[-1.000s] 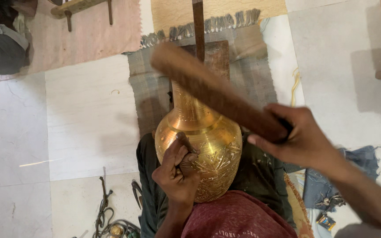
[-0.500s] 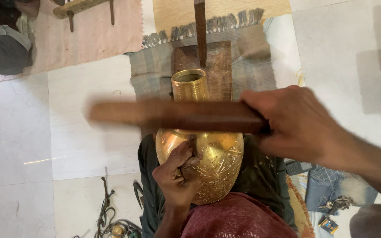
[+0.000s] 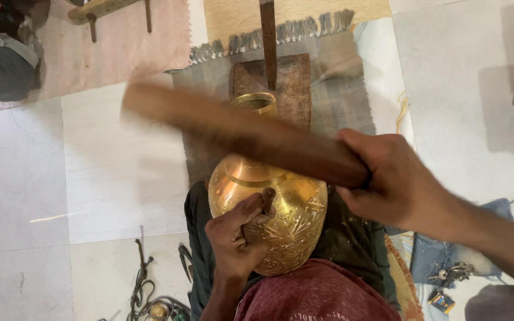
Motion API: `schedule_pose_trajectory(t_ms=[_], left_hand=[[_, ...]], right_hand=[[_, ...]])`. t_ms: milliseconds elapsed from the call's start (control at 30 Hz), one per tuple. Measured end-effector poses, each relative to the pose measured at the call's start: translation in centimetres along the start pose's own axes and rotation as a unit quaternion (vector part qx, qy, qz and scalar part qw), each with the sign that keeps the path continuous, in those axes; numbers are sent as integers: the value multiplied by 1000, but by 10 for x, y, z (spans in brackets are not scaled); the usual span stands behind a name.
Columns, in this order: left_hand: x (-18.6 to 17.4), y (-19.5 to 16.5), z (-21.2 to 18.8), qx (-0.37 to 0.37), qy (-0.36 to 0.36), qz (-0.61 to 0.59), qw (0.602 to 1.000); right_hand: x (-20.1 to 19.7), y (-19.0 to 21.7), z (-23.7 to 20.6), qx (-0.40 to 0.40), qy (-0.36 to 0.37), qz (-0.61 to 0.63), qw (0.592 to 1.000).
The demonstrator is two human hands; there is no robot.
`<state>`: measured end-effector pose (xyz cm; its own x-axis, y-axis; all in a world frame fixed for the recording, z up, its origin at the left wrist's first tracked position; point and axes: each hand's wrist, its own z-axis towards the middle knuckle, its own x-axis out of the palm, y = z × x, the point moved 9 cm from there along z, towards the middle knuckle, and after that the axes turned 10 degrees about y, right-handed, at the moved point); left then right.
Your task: The person uses a chisel and wooden mallet to engrave a decorative pattern into a brass vase. They repeatedly strike the chisel to create fine lines and shapes on the vase's surface.
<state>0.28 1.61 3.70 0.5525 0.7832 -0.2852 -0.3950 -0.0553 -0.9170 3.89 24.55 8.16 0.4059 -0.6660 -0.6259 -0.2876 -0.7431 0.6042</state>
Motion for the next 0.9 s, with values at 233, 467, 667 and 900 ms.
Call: schedule_pose_trajectory(t_ms=[233,467,667,900], left_hand=[[-2,2,-7,9,-67,-49,996],[-2,4,-7,-6,-63,13,998],[-2,5,-8,-12,-37,-15,999],[2,22,-7,-87,-7,42,995]], right_hand=[[2,-3,-3,4,-7,14,1000],[-14,12,-2,93,89,-242,962],[11,-4,2,123,144,-245,951],[18,-22,0,104,108,-122,981]])
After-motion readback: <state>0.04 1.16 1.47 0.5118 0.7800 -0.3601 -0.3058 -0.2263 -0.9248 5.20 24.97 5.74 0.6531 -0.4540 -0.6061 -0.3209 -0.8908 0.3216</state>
